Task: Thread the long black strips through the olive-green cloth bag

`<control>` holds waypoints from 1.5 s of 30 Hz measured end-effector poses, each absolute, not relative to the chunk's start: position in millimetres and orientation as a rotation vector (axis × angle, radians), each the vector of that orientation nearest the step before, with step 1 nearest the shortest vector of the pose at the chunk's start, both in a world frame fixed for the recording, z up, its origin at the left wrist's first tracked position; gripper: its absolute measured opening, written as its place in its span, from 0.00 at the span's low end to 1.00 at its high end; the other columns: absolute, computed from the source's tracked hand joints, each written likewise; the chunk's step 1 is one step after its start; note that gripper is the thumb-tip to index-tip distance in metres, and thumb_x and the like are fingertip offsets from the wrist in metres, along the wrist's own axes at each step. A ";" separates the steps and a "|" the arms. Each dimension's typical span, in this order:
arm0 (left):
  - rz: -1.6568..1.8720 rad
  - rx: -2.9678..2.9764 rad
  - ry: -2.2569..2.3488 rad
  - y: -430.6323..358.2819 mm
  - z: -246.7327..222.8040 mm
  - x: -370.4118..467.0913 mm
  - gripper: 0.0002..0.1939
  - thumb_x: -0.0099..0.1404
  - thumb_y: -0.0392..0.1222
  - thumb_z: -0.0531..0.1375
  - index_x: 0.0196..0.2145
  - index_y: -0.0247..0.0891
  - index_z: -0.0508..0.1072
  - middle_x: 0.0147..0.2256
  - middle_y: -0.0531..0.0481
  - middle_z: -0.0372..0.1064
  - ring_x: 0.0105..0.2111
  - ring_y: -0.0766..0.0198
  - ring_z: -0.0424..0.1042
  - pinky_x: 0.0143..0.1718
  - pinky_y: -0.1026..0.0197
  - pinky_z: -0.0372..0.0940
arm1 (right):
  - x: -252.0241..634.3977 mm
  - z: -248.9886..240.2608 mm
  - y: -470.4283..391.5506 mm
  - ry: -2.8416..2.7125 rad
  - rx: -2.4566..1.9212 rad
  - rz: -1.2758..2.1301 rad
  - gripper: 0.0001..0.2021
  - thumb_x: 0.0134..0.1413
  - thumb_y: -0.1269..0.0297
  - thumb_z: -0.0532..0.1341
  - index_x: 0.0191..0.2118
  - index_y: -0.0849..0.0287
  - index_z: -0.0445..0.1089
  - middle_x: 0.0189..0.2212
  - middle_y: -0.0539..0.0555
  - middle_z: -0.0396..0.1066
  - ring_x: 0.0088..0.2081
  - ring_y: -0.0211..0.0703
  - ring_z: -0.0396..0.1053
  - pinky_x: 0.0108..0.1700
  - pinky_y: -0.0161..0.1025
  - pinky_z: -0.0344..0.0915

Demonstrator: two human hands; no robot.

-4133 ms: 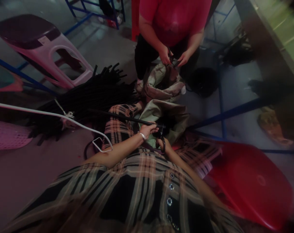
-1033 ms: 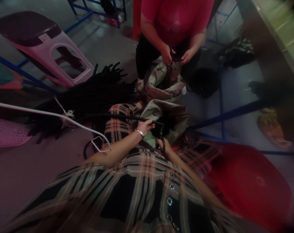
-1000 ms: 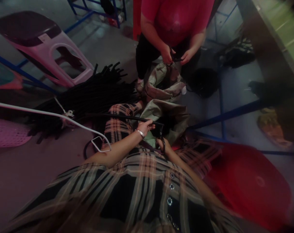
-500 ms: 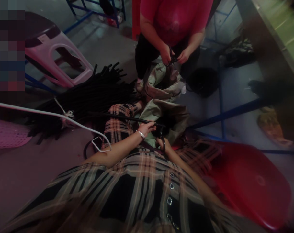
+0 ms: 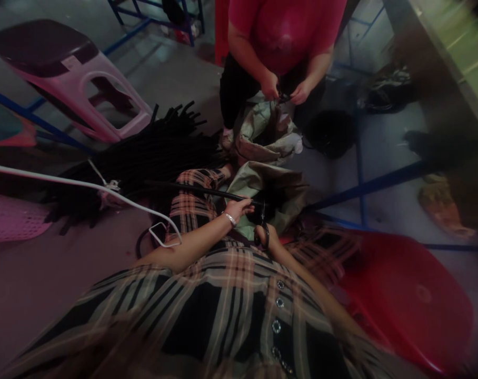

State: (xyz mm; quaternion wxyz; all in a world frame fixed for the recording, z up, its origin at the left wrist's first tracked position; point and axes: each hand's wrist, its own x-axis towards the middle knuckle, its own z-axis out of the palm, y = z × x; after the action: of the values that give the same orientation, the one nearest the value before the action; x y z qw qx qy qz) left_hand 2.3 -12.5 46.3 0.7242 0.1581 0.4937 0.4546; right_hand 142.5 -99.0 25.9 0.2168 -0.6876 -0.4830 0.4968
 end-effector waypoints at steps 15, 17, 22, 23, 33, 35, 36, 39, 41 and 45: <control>0.987 0.407 1.114 -14.0 44.4 3.4 0.10 0.51 0.31 0.66 0.30 0.31 0.68 0.23 0.49 0.71 0.21 0.65 0.73 0.23 0.65 0.70 | 143.0 28.2 -98.1 -1.379 -1.888 1.334 0.11 0.45 0.61 0.52 0.20 0.59 0.65 0.19 0.53 0.67 0.24 0.39 0.64 0.27 0.33 0.58; 0.987 0.405 1.108 -14.0 44.6 3.4 0.10 0.51 0.30 0.65 0.31 0.31 0.68 0.23 0.49 0.71 0.21 0.65 0.73 0.23 0.65 0.70 | 142.5 27.9 -98.4 -1.370 -1.892 1.334 0.11 0.45 0.61 0.52 0.20 0.59 0.65 0.19 0.53 0.68 0.23 0.39 0.64 0.27 0.33 0.58; 0.981 0.425 1.109 -14.0 44.8 3.5 0.10 0.51 0.30 0.65 0.31 0.30 0.68 0.22 0.50 0.70 0.21 0.64 0.73 0.22 0.65 0.70 | 144.6 25.1 -95.6 -1.375 -1.881 1.391 0.10 0.46 0.61 0.52 0.22 0.59 0.65 0.22 0.52 0.69 0.25 0.39 0.65 0.29 0.34 0.60; 0.979 0.436 1.106 -14.0 44.7 3.6 0.10 0.51 0.30 0.65 0.31 0.30 0.68 0.22 0.50 0.70 0.21 0.64 0.73 0.22 0.65 0.70 | 145.5 24.7 -94.8 -1.367 -1.883 1.411 0.10 0.46 0.61 0.52 0.23 0.59 0.66 0.22 0.52 0.70 0.26 0.39 0.66 0.30 0.33 0.60; 0.982 0.460 1.093 -12.6 46.0 2.4 0.12 0.51 0.31 0.66 0.31 0.31 0.67 0.22 0.50 0.70 0.21 0.65 0.73 0.23 0.65 0.70 | 146.0 23.0 -95.7 -1.418 -1.901 1.325 0.11 0.47 0.62 0.52 0.21 0.59 0.64 0.20 0.53 0.68 0.24 0.38 0.63 0.27 0.33 0.57; 0.984 0.448 1.095 -12.4 45.7 2.4 0.12 0.51 0.31 0.66 0.31 0.31 0.67 0.22 0.50 0.70 0.21 0.65 0.73 0.23 0.65 0.70 | 145.5 19.7 -97.4 -1.391 -1.900 1.320 0.11 0.48 0.61 0.52 0.21 0.60 0.65 0.19 0.53 0.68 0.23 0.38 0.63 0.25 0.33 0.57; 0.985 0.443 1.094 -12.4 45.5 2.5 0.12 0.51 0.31 0.66 0.32 0.31 0.67 0.23 0.50 0.70 0.21 0.65 0.73 0.23 0.65 0.70 | 145.4 18.0 -98.1 -1.374 -1.898 1.317 0.11 0.48 0.60 0.52 0.22 0.60 0.65 0.19 0.52 0.67 0.22 0.38 0.63 0.25 0.33 0.57; 0.993 0.439 1.087 -12.5 45.5 2.5 0.11 0.52 0.31 0.66 0.32 0.31 0.67 0.23 0.50 0.70 0.21 0.65 0.73 0.23 0.65 0.70 | 145.2 14.6 -99.8 -1.328 -1.885 1.308 0.12 0.47 0.59 0.52 0.22 0.60 0.66 0.19 0.52 0.67 0.22 0.38 0.64 0.25 0.33 0.58; 0.996 0.442 1.080 -12.6 45.8 2.3 0.10 0.52 0.31 0.65 0.31 0.31 0.67 0.23 0.50 0.70 0.21 0.65 0.73 0.23 0.65 0.70 | 144.6 14.5 -100.4 -1.314 -1.881 1.310 0.12 0.47 0.59 0.52 0.22 0.60 0.65 0.18 0.51 0.67 0.21 0.37 0.63 0.25 0.33 0.58; 0.997 0.425 1.078 -12.8 45.4 2.0 0.10 0.52 0.31 0.65 0.31 0.30 0.67 0.23 0.49 0.70 0.21 0.65 0.73 0.23 0.65 0.70 | 143.7 15.7 -100.5 -1.303 -1.881 1.324 0.12 0.47 0.59 0.52 0.21 0.59 0.65 0.17 0.51 0.66 0.20 0.37 0.63 0.24 0.33 0.57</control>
State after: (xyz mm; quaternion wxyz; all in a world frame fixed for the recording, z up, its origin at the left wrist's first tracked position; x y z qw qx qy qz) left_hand 2.0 -12.8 45.4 0.7217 0.1926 0.4881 0.4514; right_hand 143.7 -100.5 15.7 0.2464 -0.6895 -0.4777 0.4855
